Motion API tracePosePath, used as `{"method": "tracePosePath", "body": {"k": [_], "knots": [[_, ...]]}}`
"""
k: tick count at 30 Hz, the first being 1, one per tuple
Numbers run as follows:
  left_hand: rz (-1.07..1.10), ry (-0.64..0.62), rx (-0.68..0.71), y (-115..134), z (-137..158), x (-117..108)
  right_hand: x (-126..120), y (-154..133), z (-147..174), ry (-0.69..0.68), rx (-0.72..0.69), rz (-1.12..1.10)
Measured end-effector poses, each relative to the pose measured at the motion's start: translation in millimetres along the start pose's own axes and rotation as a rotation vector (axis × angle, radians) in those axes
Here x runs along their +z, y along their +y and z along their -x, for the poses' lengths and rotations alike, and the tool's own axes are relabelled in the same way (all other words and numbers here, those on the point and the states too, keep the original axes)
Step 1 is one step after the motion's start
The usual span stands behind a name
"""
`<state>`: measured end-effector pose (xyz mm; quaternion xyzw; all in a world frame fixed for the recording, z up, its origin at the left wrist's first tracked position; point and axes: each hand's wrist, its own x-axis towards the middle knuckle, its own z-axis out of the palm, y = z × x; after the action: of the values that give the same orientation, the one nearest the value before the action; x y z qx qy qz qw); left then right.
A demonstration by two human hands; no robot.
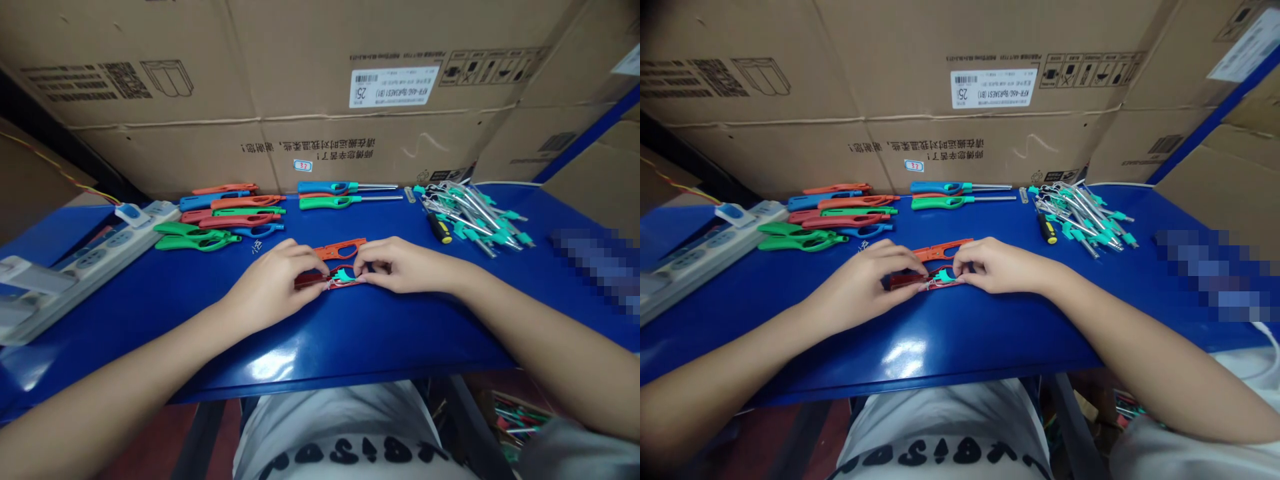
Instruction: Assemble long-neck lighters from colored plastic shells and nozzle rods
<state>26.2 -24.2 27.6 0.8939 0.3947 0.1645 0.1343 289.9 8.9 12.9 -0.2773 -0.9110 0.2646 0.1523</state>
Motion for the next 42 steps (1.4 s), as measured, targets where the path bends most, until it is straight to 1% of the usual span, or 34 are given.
{"method": "tracePosePath", "body": {"k": [2, 3, 6, 9, 16, 20, 30, 36, 42], "knots": [[0.050, -0.027, 0.120, 1.9, -0.1, 5.7, 0.4, -0.1, 0.1, -0.003, 0.000, -0.004], [0.068, -0.045, 0.151, 2.4, 0.0, 8.7, 0.6, -0.1, 0.0, -0.003, 0.002, -0.002], [0.059, -0.070, 0.172, 2.6, 0.6, 16.5, 1.3, -0.5, -0.8, 0.003, 0.005, 0.010], [0.038, -0.038, 0.180, 0.8, 1.2, 21.7, 2.0, -1.8, -1.7, 0.010, -0.004, 0.029], [0.065, 0.070, 0.244, -4.3, 0.6, 27.9, 4.1, -3.1, -1.9, 0.020, -0.002, 0.070], [0.066, 0.075, 0.221, -4.6, 0.5, 28.1, 5.7, -1.3, -2.3, 0.025, -0.001, 0.078], [0.122, 0.055, 0.179, -4.8, -0.2, 27.0, 7.1, 3.3, -3.6, 0.051, 0.026, -0.013], [0.142, 0.051, 0.167, -4.7, 0.0, 27.7, 11.1, 1.0, -5.6, 0.059, 0.035, 0.024], [0.142, 0.055, 0.153, -5.3, -0.3, 27.8, 4.2, -1.1, -3.2, 0.030, 0.053, 0.027]]}}
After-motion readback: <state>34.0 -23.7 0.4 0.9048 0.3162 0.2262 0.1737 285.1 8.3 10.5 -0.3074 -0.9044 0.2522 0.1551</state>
